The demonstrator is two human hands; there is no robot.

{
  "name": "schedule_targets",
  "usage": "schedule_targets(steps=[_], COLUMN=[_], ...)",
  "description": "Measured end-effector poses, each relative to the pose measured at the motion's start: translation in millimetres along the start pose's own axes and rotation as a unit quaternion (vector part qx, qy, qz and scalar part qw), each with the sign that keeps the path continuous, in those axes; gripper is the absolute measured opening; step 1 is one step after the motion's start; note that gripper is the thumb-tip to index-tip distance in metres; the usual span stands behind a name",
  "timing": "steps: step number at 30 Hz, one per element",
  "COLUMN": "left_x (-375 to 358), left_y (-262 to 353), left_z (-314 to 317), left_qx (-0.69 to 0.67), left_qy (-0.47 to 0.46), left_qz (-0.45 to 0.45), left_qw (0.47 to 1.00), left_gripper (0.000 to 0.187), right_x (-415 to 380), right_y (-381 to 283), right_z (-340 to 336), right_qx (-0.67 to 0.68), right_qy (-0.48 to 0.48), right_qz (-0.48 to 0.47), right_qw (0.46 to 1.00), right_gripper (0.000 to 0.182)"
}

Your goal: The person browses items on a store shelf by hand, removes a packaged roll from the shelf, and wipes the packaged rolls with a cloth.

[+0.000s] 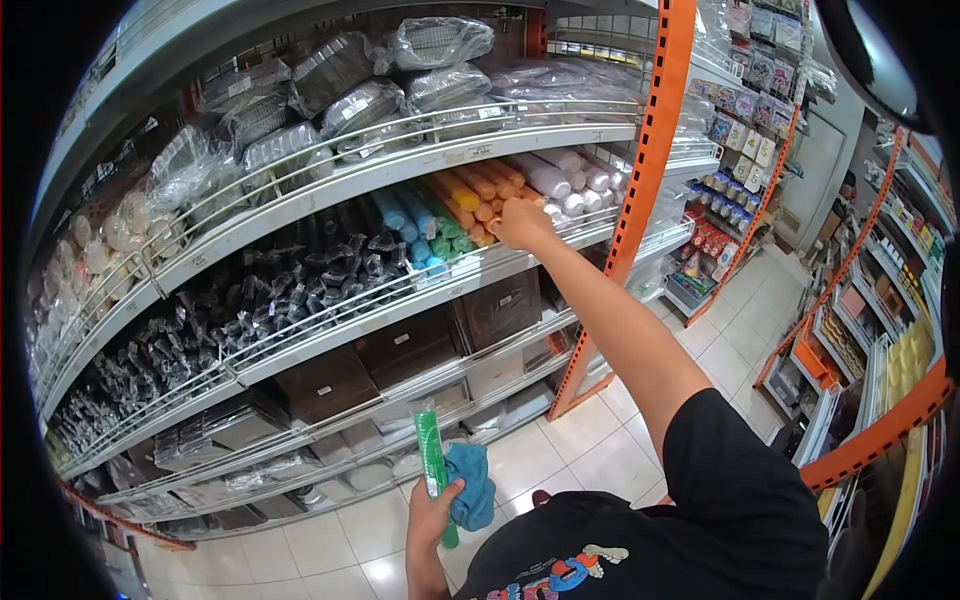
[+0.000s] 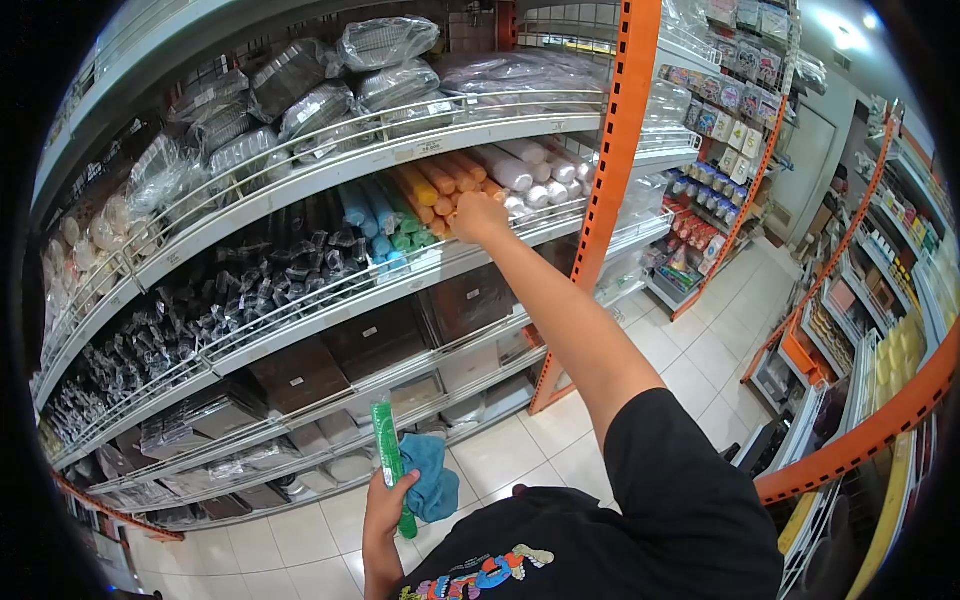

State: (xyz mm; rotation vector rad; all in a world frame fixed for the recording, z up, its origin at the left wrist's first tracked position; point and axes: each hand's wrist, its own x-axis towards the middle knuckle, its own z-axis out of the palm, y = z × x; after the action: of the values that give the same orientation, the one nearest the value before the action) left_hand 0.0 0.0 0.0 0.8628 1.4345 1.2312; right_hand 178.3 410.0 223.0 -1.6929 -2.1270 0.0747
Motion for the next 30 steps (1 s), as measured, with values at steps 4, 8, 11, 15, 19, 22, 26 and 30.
schedule_targets(steps=[4, 8, 11, 15, 19, 22, 26, 30], left_x=[-2, -1, -6, -9, -9, -4, 5, 11], left_y=[6, 2, 6, -10, -18, -15, -7, 9], left_z=[13, 20, 18, 8, 3, 4, 12, 22], left_qx=[-0.035, -0.029, -0.026, -0.038, -0.045, -0.041, -0.048, -0.017], left_qy=[-0.001, 0.002, 0.016, 0.055, 0.061, 0.065, 0.066, 0.057], left_qz=[0.005, 0.013, 0.004, -0.002, -0.012, -0.008, 0.005, -0.004], left_qw=[0.999, 0.999, 1.000, 0.998, 0.997, 0.997, 0.997, 0.998], left_gripper=[0.035, 0.036, 0.035, 0.035, 0.036, 0.038, 0.037, 0.030], right_x=[-2, -9, -20, -12, 7, 11, 7, 10], right_y=[-4, 4, 10, 28, 37, 33, 35, 38], right_z=[-6, 9, 5, -23, -32, -32, -12, -1], right_qx=[-0.023, -0.012, -0.008, -0.025, -0.063, -0.074, -0.119, -0.102], right_qy=[0.001, 0.053, 0.082, 0.000, -0.058, -0.058, 0.058, 0.123], right_qz=[-0.016, -0.055, -0.087, -0.107, -0.097, -0.111, -0.178, -0.194], right_qw=[1.000, 0.997, 0.993, 0.994, 0.992, 0.989, 0.975, 0.968], right_gripper=[0.047, 0.049, 0.049, 0.049, 0.055, 0.054, 0.056, 0.052])
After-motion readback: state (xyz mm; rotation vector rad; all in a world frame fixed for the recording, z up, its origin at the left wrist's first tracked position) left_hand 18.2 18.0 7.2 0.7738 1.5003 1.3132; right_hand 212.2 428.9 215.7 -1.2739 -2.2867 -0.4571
